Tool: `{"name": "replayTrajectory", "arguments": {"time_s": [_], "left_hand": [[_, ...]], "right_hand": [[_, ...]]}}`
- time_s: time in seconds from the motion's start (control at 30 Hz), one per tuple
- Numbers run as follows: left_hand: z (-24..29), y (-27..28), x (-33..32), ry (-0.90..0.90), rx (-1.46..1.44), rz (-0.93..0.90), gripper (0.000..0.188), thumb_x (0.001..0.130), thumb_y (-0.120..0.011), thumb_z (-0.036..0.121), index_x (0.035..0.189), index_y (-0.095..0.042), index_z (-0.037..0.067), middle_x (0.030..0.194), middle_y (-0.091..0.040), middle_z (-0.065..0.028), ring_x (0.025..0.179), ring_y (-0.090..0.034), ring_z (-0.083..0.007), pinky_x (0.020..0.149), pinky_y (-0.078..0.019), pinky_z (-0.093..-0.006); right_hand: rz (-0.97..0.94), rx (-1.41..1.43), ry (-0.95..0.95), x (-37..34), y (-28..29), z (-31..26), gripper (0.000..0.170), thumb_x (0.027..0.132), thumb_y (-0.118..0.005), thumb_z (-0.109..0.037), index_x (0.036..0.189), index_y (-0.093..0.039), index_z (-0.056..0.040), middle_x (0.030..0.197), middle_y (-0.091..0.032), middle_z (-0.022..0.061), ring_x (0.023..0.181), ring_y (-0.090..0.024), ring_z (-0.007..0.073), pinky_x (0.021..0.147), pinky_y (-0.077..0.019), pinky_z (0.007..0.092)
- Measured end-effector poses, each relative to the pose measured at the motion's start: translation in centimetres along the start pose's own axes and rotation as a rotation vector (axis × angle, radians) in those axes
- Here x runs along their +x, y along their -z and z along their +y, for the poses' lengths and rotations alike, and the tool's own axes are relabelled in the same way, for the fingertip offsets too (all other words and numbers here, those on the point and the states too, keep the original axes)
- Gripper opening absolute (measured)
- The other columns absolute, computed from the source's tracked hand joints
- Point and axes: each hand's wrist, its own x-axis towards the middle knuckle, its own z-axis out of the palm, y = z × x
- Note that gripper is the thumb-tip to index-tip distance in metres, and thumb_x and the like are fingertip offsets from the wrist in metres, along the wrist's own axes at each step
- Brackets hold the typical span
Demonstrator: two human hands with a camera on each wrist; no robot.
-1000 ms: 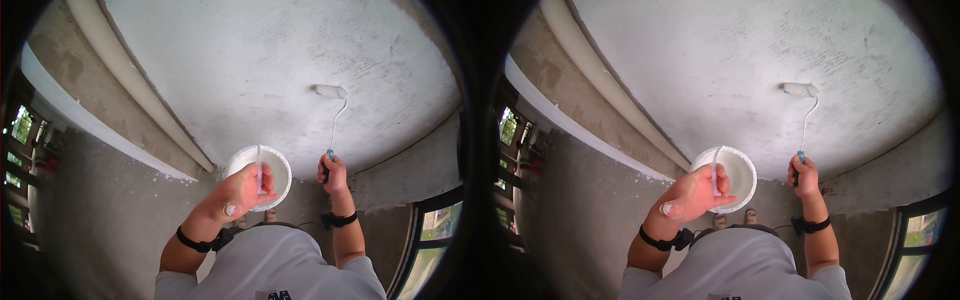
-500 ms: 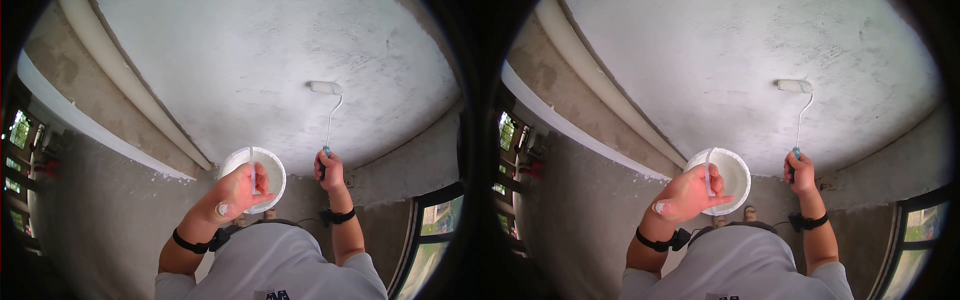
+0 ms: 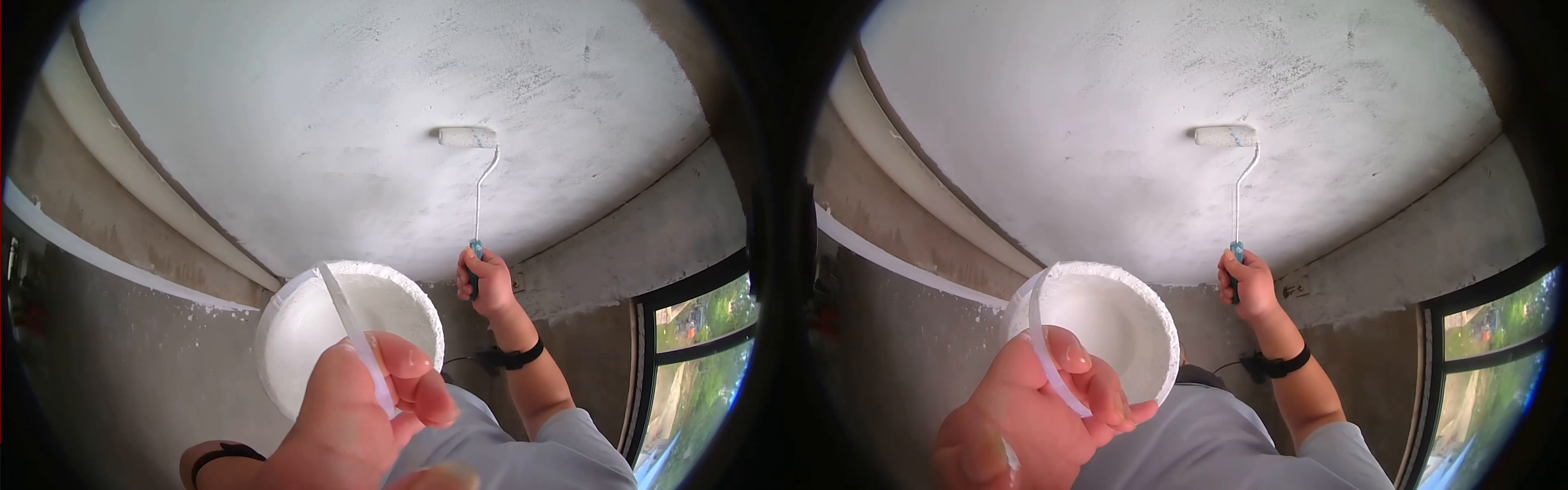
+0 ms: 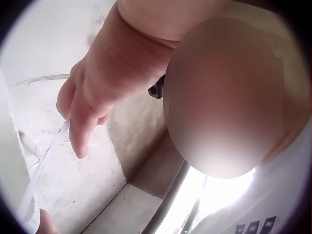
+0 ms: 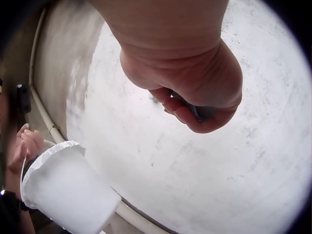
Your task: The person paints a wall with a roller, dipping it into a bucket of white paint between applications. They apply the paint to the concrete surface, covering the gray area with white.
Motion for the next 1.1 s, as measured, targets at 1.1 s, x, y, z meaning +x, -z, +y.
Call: {"name": "replayTrajectory", "arguments": {"time_s": [1.1], "left_hand": [[-3.5,1.1,4.3,-0.547,0.360,0.025,0.058,0.077,-0.055,0.002,0.132,-0.036,-0.003,0.113,-0.045,-0.0141,0.108,-0.044,-0.0208,0.113,-0.0299,-0.0437]], "right_hand": [[0.034,0.022,-0.025,0.8,1.0,1.3,0.026,0.103,-0.062,-0.026,0.088,-0.057,-0.0054,0.069,-0.055,0.0048,0.048,-0.047,0.0143,0.045,-0.0387,0.0312]]}}
